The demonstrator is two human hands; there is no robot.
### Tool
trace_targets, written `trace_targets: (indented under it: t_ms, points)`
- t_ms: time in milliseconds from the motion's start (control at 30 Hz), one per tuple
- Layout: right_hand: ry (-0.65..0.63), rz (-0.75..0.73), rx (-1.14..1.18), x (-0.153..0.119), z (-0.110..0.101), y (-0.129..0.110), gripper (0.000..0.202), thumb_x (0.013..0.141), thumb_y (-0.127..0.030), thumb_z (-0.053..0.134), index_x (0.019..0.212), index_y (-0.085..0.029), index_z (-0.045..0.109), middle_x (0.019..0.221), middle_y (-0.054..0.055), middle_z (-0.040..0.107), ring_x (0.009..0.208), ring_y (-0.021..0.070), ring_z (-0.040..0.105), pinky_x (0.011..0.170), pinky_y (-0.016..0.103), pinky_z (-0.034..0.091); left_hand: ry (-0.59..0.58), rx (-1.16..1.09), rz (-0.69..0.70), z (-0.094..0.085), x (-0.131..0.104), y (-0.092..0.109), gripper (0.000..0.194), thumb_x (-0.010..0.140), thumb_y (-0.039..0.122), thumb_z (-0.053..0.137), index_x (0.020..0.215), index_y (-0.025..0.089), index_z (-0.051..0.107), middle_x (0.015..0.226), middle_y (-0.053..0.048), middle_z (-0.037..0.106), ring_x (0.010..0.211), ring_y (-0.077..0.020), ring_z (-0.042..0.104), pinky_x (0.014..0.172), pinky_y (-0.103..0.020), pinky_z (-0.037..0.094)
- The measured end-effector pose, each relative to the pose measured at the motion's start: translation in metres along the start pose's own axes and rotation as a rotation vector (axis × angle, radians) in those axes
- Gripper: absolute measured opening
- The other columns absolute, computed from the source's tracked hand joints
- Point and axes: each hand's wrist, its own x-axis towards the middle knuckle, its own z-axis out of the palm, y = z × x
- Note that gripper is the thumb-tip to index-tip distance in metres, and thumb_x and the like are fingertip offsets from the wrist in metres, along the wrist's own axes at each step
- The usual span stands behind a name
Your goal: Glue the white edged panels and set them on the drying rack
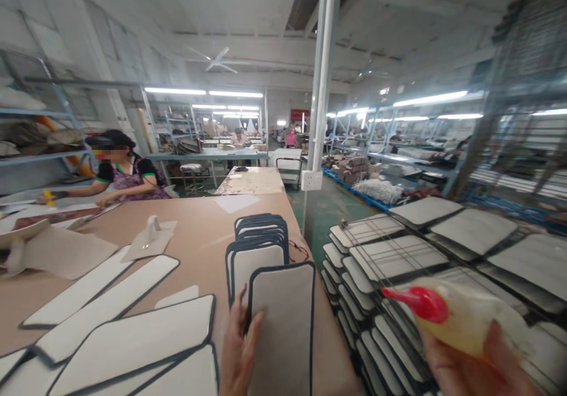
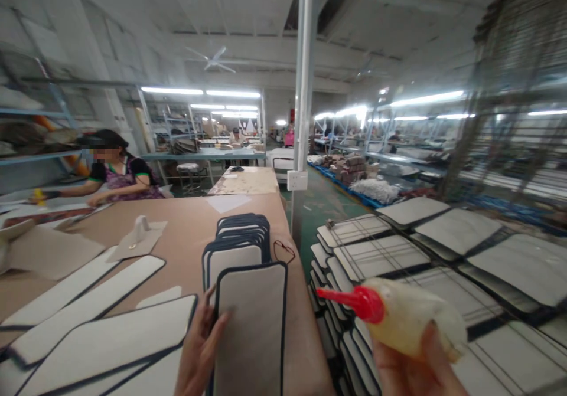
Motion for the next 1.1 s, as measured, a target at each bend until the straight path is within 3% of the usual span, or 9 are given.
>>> trace_targets:
  t_ms: [133,233,300,433,567,700,867,1000,1100]
  points:
    - [0.289,0.092,0.181,0.003,0.027,-0.006,0.016,0.080,-0.034,0.063,0.090,-0.024,0.071,0.090,0.003,0.074,0.079,0.0192,0.070,0.070,0.027,0.059,0.100,0.091,-0.136,-0.005,-0.022,-0.025,0.043,0.078,0.044,0.057,0.110,0.016,0.063,0.120,-0.010,0.064,0.123,-0.0304,0.048,0.103,-0.044,0.039]
    - [0.257,0.076,0.189,0.007,0.039,-0.012,0.020,0.075,-0.035,0.068,0.091,-0.023,0.071,0.090,0.004,0.073,0.080,0.0198,0.070,0.071,0.027,0.058,0.045,0.134,-0.060,-0.011,-0.014,-0.001,0.044,0.078,0.044,0.058,0.112,0.017,0.065,0.115,-0.007,0.067,0.118,-0.0295,0.053,0.098,-0.042,0.043]
    - [0.188,0.032,0.143,0.014,0.040,-0.020,0.024,0.072,-0.036,0.070,0.094,-0.024,0.070,0.092,0.003,0.073,0.083,0.0210,0.069,0.074,0.029,0.057,-0.127,0.178,0.041,-0.015,-0.001,0.031,0.042,0.076,0.043,0.060,0.108,0.017,0.068,0.110,-0.007,0.070,0.112,-0.0292,0.057,0.094,-0.039,0.046]
    - [-0.026,-0.099,0.013,0.029,0.041,-0.047,0.037,0.068,-0.037,0.073,0.104,-0.029,0.066,0.102,0.002,0.071,0.101,0.0251,0.063,0.094,0.042,0.048,-0.687,0.327,0.246,-0.020,0.022,0.103,0.033,0.080,0.040,0.058,0.101,0.019,0.072,0.101,-0.005,0.072,0.098,-0.0247,0.062,0.084,-0.029,0.048]
    - [-0.233,-0.100,-0.055,0.037,0.052,-0.075,0.051,0.056,-0.032,0.081,0.104,-0.032,0.065,0.102,0.000,0.070,0.104,0.0268,0.062,0.101,0.045,0.040,-1.058,0.458,0.433,-0.015,0.031,0.160,0.027,0.084,0.031,0.054,0.096,0.016,0.072,0.089,-0.004,0.071,0.084,-0.0185,0.062,0.073,-0.022,0.045]
    - [-0.323,-0.024,-0.086,0.039,0.061,-0.084,0.062,0.047,-0.030,0.083,0.106,-0.031,0.064,0.097,0.001,0.071,0.091,0.0265,0.066,0.093,0.044,0.047,-1.378,0.556,0.464,-0.007,0.032,0.201,0.028,0.086,0.028,0.052,0.099,0.013,0.071,0.083,-0.003,0.070,0.077,-0.0165,0.059,0.066,-0.020,0.042]
    - [-0.408,0.028,-0.145,0.042,0.057,-0.078,0.065,0.048,-0.036,0.082,0.110,-0.029,0.062,0.093,0.005,0.072,0.083,0.0269,0.067,0.074,0.040,0.055,-1.579,0.606,0.491,0.000,0.033,0.228,0.029,0.085,0.024,0.054,0.105,0.012,0.071,0.093,-0.007,0.072,0.079,-0.0178,0.062,0.069,-0.019,0.044]
    - [-0.545,0.096,-0.119,0.038,0.062,-0.074,0.060,0.052,-0.035,0.081,0.108,-0.026,0.063,0.096,0.006,0.071,0.084,0.0256,0.067,0.075,0.039,0.054,-1.665,0.600,0.445,0.002,0.034,0.234,0.030,0.084,0.023,0.055,0.107,0.011,0.070,0.094,-0.009,0.072,0.080,-0.0190,0.063,0.069,-0.020,0.046]
    - [-0.514,0.121,-0.100,0.029,0.073,-0.075,0.053,0.056,-0.033,0.078,0.107,-0.023,0.063,0.092,0.006,0.072,0.082,0.0239,0.068,0.076,0.038,0.052,-1.675,0.577,0.403,0.002,0.034,0.235,0.031,0.083,0.026,0.057,0.106,0.012,0.071,0.091,-0.008,0.073,0.078,-0.0201,0.063,0.068,-0.020,0.047]
